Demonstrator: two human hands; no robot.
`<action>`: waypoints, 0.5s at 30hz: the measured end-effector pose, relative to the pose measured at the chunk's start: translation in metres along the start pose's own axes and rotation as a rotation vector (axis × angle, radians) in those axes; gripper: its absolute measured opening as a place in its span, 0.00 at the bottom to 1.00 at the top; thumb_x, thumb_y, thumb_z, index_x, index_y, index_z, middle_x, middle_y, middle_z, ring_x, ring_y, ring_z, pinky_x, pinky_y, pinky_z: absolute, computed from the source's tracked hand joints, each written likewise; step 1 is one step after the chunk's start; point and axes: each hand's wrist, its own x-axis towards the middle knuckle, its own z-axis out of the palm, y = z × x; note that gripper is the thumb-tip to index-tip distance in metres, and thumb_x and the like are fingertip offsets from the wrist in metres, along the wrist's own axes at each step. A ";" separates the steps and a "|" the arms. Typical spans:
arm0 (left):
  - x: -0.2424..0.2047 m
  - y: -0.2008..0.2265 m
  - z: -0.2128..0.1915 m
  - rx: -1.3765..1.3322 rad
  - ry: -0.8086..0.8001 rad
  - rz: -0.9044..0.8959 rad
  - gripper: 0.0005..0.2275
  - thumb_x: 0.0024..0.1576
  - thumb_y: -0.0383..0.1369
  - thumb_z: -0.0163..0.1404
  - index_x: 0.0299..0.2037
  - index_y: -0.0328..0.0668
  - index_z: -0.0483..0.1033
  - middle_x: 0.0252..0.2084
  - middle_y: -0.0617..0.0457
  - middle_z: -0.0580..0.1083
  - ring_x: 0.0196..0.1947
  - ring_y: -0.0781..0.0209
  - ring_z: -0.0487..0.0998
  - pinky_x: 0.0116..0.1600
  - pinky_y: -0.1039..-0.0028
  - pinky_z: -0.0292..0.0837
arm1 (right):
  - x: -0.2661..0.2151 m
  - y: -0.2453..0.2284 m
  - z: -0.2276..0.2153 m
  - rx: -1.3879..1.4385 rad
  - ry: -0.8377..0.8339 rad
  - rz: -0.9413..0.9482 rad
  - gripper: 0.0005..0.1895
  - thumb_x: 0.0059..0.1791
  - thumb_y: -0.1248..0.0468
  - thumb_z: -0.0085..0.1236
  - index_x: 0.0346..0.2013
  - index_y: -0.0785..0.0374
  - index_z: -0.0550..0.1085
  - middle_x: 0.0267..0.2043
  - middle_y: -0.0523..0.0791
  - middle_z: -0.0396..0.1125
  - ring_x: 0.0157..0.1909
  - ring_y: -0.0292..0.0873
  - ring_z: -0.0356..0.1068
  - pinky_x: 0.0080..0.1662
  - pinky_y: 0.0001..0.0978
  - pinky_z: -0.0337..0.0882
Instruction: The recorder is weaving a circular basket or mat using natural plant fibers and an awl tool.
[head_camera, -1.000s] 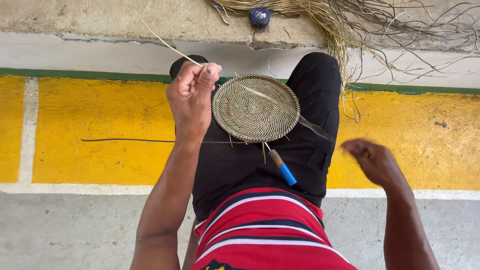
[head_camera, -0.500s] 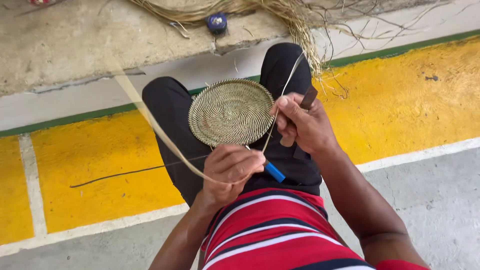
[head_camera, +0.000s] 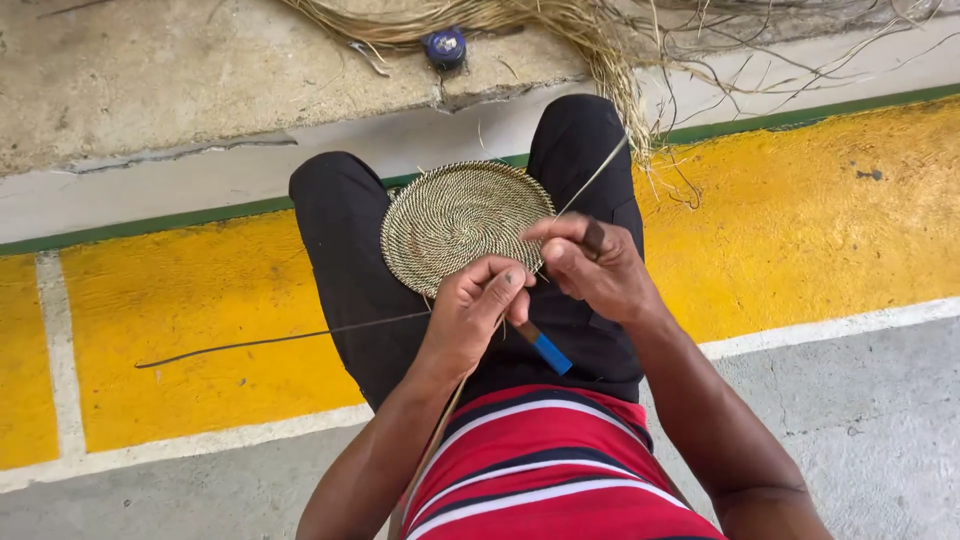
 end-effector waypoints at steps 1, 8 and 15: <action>-0.001 0.002 0.001 -0.001 0.006 -0.006 0.10 0.69 0.34 0.49 0.45 0.31 0.76 0.29 0.56 0.72 0.28 0.72 0.70 0.37 0.79 0.66 | -0.001 -0.010 0.001 0.004 -0.001 0.007 0.14 0.57 0.59 0.55 0.52 0.64 0.77 0.24 0.37 0.61 0.24 0.27 0.56 0.25 0.19 0.55; -0.003 0.037 0.025 0.714 0.242 0.220 0.06 0.63 0.30 0.52 0.43 0.35 0.78 0.27 0.56 0.74 0.24 0.72 0.72 0.29 0.77 0.67 | -0.013 -0.007 -0.020 -0.386 -0.126 0.012 0.14 0.61 0.58 0.44 0.46 0.65 0.74 0.39 0.42 0.69 0.40 0.31 0.68 0.40 0.24 0.71; -0.003 0.033 0.028 1.137 0.276 0.671 0.05 0.60 0.24 0.56 0.45 0.37 0.75 0.34 0.52 0.76 0.28 0.62 0.75 0.35 0.71 0.71 | -0.011 -0.028 0.005 -0.244 -0.127 0.058 0.17 0.56 0.65 0.51 0.60 0.65 0.69 0.40 0.42 0.69 0.43 0.32 0.70 0.49 0.27 0.74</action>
